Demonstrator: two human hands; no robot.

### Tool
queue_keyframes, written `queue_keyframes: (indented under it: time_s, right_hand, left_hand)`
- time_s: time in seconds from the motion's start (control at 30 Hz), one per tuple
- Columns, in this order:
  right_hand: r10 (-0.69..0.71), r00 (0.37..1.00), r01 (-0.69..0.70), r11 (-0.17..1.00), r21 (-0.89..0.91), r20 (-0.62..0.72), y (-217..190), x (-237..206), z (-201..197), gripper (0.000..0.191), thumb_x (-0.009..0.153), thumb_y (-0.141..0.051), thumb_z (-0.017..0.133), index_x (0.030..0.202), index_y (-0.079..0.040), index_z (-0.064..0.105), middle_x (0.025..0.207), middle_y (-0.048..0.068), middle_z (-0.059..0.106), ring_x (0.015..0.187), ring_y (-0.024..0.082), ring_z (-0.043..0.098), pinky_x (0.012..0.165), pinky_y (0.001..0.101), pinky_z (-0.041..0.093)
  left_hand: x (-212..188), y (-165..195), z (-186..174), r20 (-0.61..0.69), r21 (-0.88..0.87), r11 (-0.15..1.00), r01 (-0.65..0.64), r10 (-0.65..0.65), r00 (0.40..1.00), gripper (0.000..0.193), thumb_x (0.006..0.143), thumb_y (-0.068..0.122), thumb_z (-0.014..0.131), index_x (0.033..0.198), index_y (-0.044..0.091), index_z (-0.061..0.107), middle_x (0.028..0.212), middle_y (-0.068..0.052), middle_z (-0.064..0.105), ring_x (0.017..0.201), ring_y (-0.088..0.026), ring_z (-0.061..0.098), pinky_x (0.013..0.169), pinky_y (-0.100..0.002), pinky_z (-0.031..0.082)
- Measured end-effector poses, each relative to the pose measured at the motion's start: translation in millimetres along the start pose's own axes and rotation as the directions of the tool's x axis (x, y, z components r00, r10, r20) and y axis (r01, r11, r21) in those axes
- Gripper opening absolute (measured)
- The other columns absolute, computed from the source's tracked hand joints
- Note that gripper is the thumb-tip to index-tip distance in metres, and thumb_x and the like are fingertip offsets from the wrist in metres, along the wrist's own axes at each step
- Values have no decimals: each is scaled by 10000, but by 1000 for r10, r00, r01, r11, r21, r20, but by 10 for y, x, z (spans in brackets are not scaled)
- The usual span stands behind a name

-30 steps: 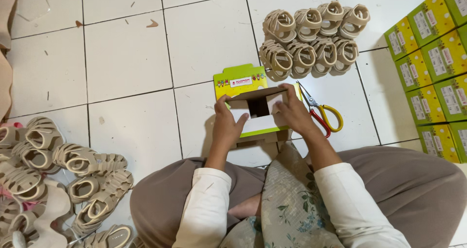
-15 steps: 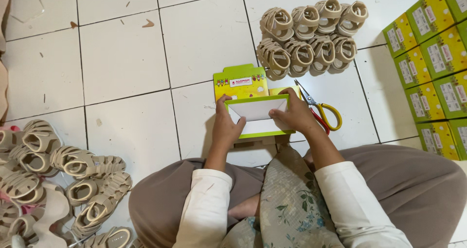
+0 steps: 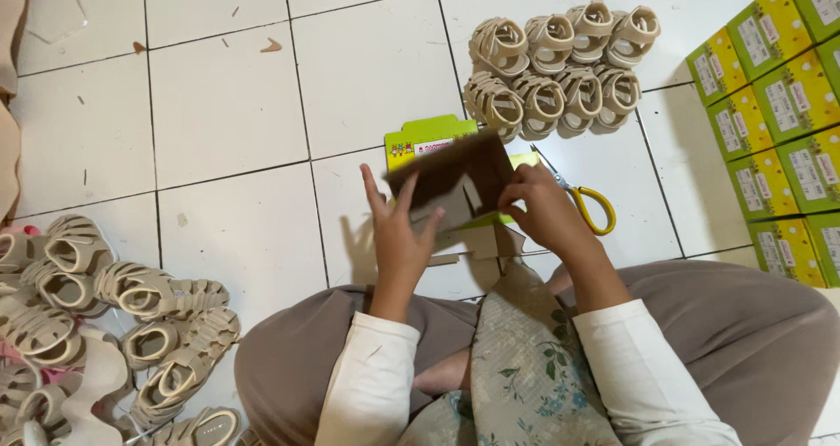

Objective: The person sits on the floor and repeatedly picks up pairs of beige sandals, trims excess plastic with scissors, places them into green and yellow shoe boxes, and closes the boxes. The person stacks the finished boxes to the right.

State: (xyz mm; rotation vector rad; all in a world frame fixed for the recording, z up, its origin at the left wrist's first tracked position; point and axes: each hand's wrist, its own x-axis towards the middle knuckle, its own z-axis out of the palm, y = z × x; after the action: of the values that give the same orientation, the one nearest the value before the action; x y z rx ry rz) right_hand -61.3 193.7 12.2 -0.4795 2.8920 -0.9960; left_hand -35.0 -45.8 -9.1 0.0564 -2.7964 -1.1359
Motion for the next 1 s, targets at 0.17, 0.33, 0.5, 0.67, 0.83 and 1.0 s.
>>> queue_keyframes:
  time_s: [0.17, 0.33, 0.5, 0.67, 0.83, 1.0]
  right_hand:
    - [-53, 998, 46, 989, -143, -42, -140, 95, 140, 295, 773, -341, 861, 830, -60, 791, 1051, 120, 687, 1097, 371, 565, 896, 466, 500]
    - [358, 833, -125, 864, -487, 421, -172, 848, 712, 345, 900, -406, 722, 1089, -122, 771, 1198, 124, 705, 1194, 342, 605, 1016, 445, 490]
    - [237, 505, 161, 919, -361, 830, 165, 1251, 1090, 383, 944, -359, 651, 1280, -183, 698, 1345, 118, 657, 1253, 327, 604, 1047, 448, 475]
    - [32, 724, 39, 995, -87, 689, 520, 1165, 756, 326, 978, -378, 621, 1158, -130, 733, 1157, 137, 728, 1058, 340, 672, 934, 437, 518]
    - [122, 866, -365, 817, 445, 485, 1267, 760, -207, 311, 1004, -300, 628, 873, -19, 649, 786, 35, 664, 749, 108, 636, 668, 300, 541]
    - [447, 893, -429, 882, -196, 58, 1984, 272, -767, 233, 914, -271, 740, 1064, -99, 695, 1049, 132, 679, 941, 306, 662, 833, 426, 544]
  left_hand:
    - [128, -103, -25, 192, -59, 998, 17, -6, 981, 1217, 686, 299, 936, 1617, 332, 153, 1694, -208, -132, 1444, -453, 377, 1001, -450, 546]
    - [176, -144, 57, 163, -114, 992, -49, 67, 984, 1193, 682, 218, 911, 1619, 317, 180, 1700, -218, -112, 1508, -454, 286, 1003, -428, 546]
    - [238, -136, 136, 54, -71, 981, -182, 186, 981, 953, 837, 269, 840, 1611, 232, 286, 1684, -243, -13, 1558, -440, 162, 1181, -558, 296]
    - [270, -67, 208, -128, -158, 984, -83, 63, 990, 435, 941, 199, 720, 1370, 170, 655, 1695, -189, 231, 1568, -419, 138, 1240, -554, 229]
    - [262, 69, 296, -174, -264, 960, -97, 52, 983, 294, 967, 134, 657, 1257, 144, 701, 1616, -158, 347, 1546, -366, 292, 1238, -513, 290]
    - [348, 165, 407, -164, -261, 962, -74, 31, 986, 272, 963, 118, 661, 1228, 150, 714, 1601, -149, 374, 1526, -358, 322, 1219, -494, 330]
